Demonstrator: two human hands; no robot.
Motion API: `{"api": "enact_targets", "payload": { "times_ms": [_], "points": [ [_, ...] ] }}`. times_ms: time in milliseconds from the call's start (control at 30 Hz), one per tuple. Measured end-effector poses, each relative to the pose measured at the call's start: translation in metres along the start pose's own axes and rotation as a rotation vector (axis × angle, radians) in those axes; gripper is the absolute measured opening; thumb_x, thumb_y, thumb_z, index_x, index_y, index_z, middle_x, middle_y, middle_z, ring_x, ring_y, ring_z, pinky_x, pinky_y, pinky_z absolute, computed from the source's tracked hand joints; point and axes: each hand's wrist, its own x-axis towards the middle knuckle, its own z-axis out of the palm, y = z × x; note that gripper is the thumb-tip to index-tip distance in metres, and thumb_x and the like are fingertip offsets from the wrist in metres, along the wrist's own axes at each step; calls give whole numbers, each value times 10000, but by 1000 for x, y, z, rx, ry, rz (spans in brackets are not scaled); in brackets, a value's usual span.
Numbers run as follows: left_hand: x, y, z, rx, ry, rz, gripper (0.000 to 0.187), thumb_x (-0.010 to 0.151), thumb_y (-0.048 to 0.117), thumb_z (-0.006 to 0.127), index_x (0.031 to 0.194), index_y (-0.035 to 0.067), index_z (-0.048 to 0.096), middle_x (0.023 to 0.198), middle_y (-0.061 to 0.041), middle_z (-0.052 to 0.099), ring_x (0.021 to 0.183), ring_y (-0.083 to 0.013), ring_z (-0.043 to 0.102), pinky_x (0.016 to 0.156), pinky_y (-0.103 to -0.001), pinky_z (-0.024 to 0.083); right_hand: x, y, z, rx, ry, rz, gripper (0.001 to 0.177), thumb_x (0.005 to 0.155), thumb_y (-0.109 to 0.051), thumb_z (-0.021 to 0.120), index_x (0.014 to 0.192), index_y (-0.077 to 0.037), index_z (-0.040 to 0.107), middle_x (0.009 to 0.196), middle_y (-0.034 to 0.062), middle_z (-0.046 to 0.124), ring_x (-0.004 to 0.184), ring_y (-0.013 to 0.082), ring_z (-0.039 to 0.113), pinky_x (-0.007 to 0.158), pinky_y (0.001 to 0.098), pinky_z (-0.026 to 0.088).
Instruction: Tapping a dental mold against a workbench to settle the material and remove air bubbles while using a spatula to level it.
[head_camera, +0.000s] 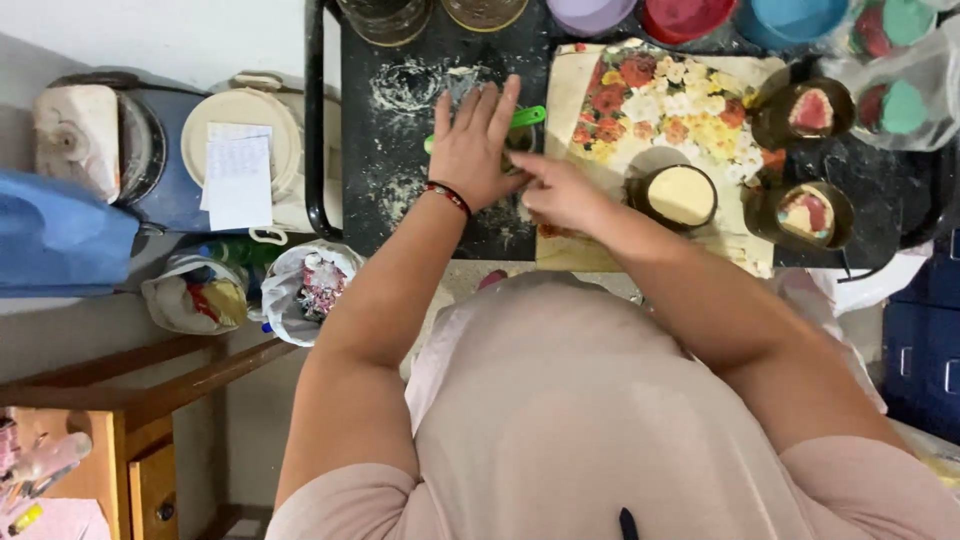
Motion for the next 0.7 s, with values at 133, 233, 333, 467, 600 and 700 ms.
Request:
{"api": "enact_targets", "payload": {
  "times_ms": [133, 233, 333, 467, 600, 700],
  "points": [
    [-2, -3, 12, 3, 65, 9, 1323, 813, 748, 787, 1679, 160, -23, 1626, -151, 446, 1492, -339, 422, 1245, -617, 163, -26, -5, -14, -242, -70, -48, 735, 1020, -235, 634, 1672, -228, 294, 693, 27, 573, 535, 120, 470, 469, 280, 430],
    [-2, -2, 17, 41, 105, 11, 1387, 800, 828, 792, 1679, 165, -53, 1626, -137, 452, 1487, -336, 430, 1262, -612, 170, -40, -18, -29, -384, -108, 38, 763, 976, -101, 580, 1646, -380, 345, 588, -30, 423, 487, 105, 344, 442, 265, 326],
    [-3, -1, 17, 65, 123, -3, 1307, 871, 917, 659, 1680, 142, -14, 1606, -121, 495, 1467, -315, 468, 1254, -600, 166, -34, -22, -27, -493, -23, 5, 706, 994, -146, 659, 1628, -309, 394, 768, 22, 702, 559, 93, 565, 554, 242, 585],
    [-6, -1, 19, 26, 167, 10, 1336, 837, 811, 766, 1685, 147, -24, 1604, -112, 503, 1456, -311, 488, 1241, -598, 215, -19, -16, -4, -545, -37, -47, 881, 991, -120, 604, 1703, -176, 88, 719, 83, 637, 539, 186, 578, 464, 312, 486],
    [-1, 0, 11, 18, 52, -4, 1370, 782, 783, 826, 1677, 147, 7, 1645, -137, 448, 1504, -328, 424, 1226, -613, 205, -26, -7, 6, -799, -39, 158, 862, 1031, -34, 446, 1714, -360, 34, 918, 164, 620, 480, 221, 530, 345, 347, 439],
    [0, 2, 5, 14, 45, -23, 1255, 845, 782, 750, 1676, 126, 77, 1604, -145, 499, 1464, -318, 472, 1208, -609, 205, -14, 58, 35, -1179, 545, -255, 733, 886, -151, 598, 1605, -219, 472, 633, -43, 676, 447, 211, 631, 350, 433, 449]
  ]
}}
